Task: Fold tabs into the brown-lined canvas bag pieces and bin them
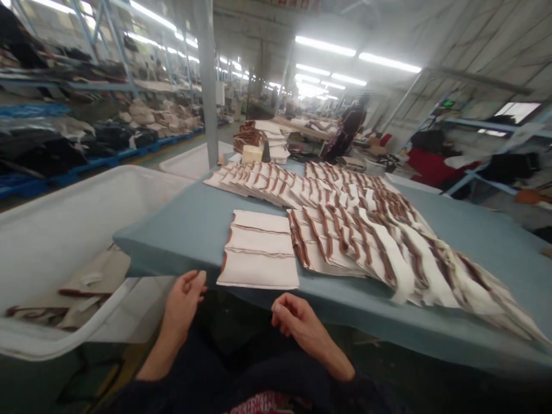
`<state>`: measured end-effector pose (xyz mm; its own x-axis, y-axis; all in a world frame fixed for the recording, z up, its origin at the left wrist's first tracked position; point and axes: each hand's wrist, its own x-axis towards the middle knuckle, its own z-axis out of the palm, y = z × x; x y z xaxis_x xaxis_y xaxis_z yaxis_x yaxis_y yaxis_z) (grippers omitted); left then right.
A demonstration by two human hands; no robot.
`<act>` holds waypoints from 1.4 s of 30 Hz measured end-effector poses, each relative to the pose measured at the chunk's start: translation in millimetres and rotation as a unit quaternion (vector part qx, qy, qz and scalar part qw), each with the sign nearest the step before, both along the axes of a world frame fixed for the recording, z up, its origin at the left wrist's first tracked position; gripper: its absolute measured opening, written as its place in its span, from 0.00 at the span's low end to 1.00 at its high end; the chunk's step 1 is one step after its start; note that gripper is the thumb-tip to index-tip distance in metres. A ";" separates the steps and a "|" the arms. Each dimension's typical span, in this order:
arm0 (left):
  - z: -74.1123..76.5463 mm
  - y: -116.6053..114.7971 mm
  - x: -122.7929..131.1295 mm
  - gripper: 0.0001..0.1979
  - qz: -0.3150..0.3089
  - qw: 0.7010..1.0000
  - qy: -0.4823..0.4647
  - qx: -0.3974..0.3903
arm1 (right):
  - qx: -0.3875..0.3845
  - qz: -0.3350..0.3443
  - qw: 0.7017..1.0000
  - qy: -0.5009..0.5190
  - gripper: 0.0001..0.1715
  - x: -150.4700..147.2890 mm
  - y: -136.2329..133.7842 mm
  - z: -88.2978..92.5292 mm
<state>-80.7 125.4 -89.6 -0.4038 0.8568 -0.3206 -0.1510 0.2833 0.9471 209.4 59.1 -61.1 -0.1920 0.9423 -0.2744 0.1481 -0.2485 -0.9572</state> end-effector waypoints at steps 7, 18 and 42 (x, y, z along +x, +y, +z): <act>-5.4 23.0 55.3 0.14 -0.066 0.997 -0.009 -0.038 | 0.040 -0.023 0.997 -0.058 0.37 16.0 -11.4 -5.2; 105.1 -67.3 87.7 0.24 -0.176 0.957 0.133 0.189 | 0.482 -0.037 0.839 -0.251 0.15 4.4 0.3 -2.4; 97.7 -107.3 90.0 0.05 -0.188 0.739 0.465 0.450 | 0.391 0.081 0.846 -0.353 0.25 34.5 -63.1 70.6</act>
